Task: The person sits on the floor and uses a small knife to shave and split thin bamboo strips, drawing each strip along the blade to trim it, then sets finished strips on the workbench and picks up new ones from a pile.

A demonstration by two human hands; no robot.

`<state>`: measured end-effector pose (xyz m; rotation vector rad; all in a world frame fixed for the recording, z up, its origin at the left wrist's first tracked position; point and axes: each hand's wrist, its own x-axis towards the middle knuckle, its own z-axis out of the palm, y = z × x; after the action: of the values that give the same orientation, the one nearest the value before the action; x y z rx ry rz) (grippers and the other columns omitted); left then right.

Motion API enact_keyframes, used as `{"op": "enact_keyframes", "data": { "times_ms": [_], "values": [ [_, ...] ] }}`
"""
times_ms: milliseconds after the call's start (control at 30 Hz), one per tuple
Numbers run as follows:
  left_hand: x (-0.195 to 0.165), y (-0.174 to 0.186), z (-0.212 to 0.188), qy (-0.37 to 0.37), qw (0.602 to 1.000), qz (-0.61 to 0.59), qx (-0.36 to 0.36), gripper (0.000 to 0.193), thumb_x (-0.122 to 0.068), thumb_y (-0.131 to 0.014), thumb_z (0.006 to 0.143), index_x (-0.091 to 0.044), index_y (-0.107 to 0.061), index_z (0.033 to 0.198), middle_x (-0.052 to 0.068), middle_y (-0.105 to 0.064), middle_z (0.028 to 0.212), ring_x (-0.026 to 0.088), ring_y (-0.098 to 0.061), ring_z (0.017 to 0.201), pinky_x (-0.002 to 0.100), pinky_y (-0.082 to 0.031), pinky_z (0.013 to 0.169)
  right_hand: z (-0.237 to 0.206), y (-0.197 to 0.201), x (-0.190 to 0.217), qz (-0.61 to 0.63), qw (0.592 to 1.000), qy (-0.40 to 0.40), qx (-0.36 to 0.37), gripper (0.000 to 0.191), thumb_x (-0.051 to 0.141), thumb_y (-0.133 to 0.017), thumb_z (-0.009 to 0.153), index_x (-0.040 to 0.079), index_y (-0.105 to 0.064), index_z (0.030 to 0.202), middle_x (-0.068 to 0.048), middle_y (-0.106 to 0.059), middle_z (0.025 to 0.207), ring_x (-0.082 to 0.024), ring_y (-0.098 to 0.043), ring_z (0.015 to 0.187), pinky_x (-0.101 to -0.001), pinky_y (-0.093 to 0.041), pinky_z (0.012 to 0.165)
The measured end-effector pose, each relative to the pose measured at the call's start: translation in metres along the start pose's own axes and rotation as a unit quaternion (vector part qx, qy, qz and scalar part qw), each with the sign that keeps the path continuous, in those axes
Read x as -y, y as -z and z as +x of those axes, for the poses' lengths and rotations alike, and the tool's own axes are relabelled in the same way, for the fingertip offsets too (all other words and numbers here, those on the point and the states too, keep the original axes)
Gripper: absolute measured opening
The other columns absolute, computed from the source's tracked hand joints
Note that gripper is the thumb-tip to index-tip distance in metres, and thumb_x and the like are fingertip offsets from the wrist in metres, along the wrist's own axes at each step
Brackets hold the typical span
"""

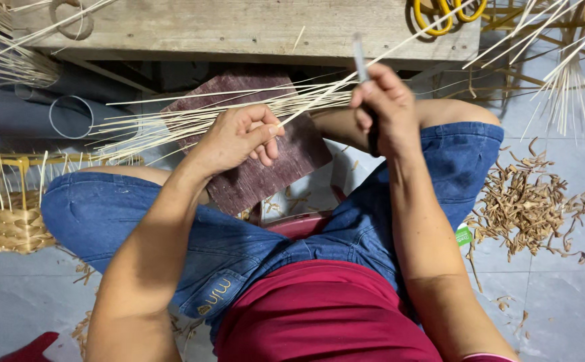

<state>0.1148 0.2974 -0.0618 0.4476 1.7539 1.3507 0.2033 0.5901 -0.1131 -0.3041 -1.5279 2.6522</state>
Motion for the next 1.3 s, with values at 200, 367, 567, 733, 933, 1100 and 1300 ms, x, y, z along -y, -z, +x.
{"op": "enact_keyframes", "data": {
  "times_ms": [200,367,567,733,933,1100,1300],
  "values": [
    [0.002,-0.001,0.006,0.004,1.000,-0.005,0.018,0.019,-0.025,-0.061,0.100,-0.007,-0.067,0.100,0.005,-0.074,0.076,0.010,-0.071,0.063,0.021,-0.051,0.055,-0.008,-0.008,0.010,-0.054,0.998,0.008,-0.015,0.033,0.013,-0.061,0.108,0.008,-0.057,0.141,-0.007,-0.067,0.086,-0.009,-0.053,0.058,-0.0217,-0.042,0.051],
    [0.001,0.000,0.003,0.010,0.999,-0.024,0.020,0.019,-0.025,-0.061,0.101,-0.007,-0.067,0.100,0.004,-0.074,0.076,0.009,-0.070,0.064,0.021,-0.051,0.056,-0.015,-0.028,-0.013,-0.065,0.991,-0.052,0.101,0.035,0.012,-0.061,0.108,0.007,-0.056,0.142,-0.007,-0.068,0.091,-0.009,-0.054,0.063,-0.0214,-0.045,0.057],
    [-0.006,0.011,-0.010,-0.019,0.998,-0.029,0.047,0.019,-0.024,-0.060,0.102,-0.006,-0.067,0.101,0.003,-0.073,0.079,0.008,-0.070,0.068,0.020,-0.052,0.058,-0.002,0.005,0.009,-0.008,1.000,0.017,-0.018,0.029,0.010,-0.063,0.109,0.002,-0.059,0.136,-0.010,-0.068,0.091,-0.011,-0.053,0.060,-0.0229,-0.042,0.053],
    [-0.003,0.005,-0.003,-0.016,0.999,-0.030,0.034,0.018,-0.021,-0.062,0.102,-0.004,-0.067,0.101,0.005,-0.073,0.077,0.010,-0.070,0.066,0.021,-0.053,0.058,-0.007,-0.005,0.010,-0.027,1.000,0.006,0.010,0.032,0.013,-0.063,0.106,0.006,-0.056,0.137,-0.009,-0.068,0.088,-0.010,-0.054,0.058,-0.0219,-0.043,0.052],
    [0.000,0.003,0.001,-0.032,0.998,-0.030,0.037,0.019,-0.021,-0.061,0.103,-0.004,-0.066,0.102,0.005,-0.073,0.077,0.010,-0.070,0.067,0.022,-0.053,0.058,-0.021,-0.040,-0.019,-0.076,0.987,-0.056,0.131,0.033,0.013,-0.062,0.108,0.005,-0.056,0.139,-0.008,-0.068,0.092,-0.008,-0.053,0.065,-0.0207,-0.043,0.057],
    [-0.001,0.012,-0.012,-0.037,0.997,-0.025,0.056,0.017,-0.021,-0.062,0.102,-0.004,-0.067,0.102,0.003,-0.071,0.076,0.008,-0.067,0.068,0.023,-0.052,0.061,-0.011,-0.013,0.005,-0.046,0.999,-0.012,0.015,0.030,0.011,-0.061,0.109,0.003,-0.061,0.139,-0.008,-0.066,0.090,-0.009,-0.052,0.063,-0.0200,-0.040,0.055],
    [-0.011,0.016,-0.014,-0.044,0.996,-0.041,0.060,0.016,-0.020,-0.064,0.100,-0.005,-0.066,0.099,0.002,-0.071,0.075,0.007,-0.066,0.069,0.023,-0.052,0.064,-0.008,-0.014,0.013,-0.034,0.999,0.034,-0.012,0.032,0.013,-0.061,0.105,0.010,-0.054,0.136,-0.008,-0.068,0.087,-0.011,-0.055,0.057,-0.0209,-0.043,0.050]
  ]
}}
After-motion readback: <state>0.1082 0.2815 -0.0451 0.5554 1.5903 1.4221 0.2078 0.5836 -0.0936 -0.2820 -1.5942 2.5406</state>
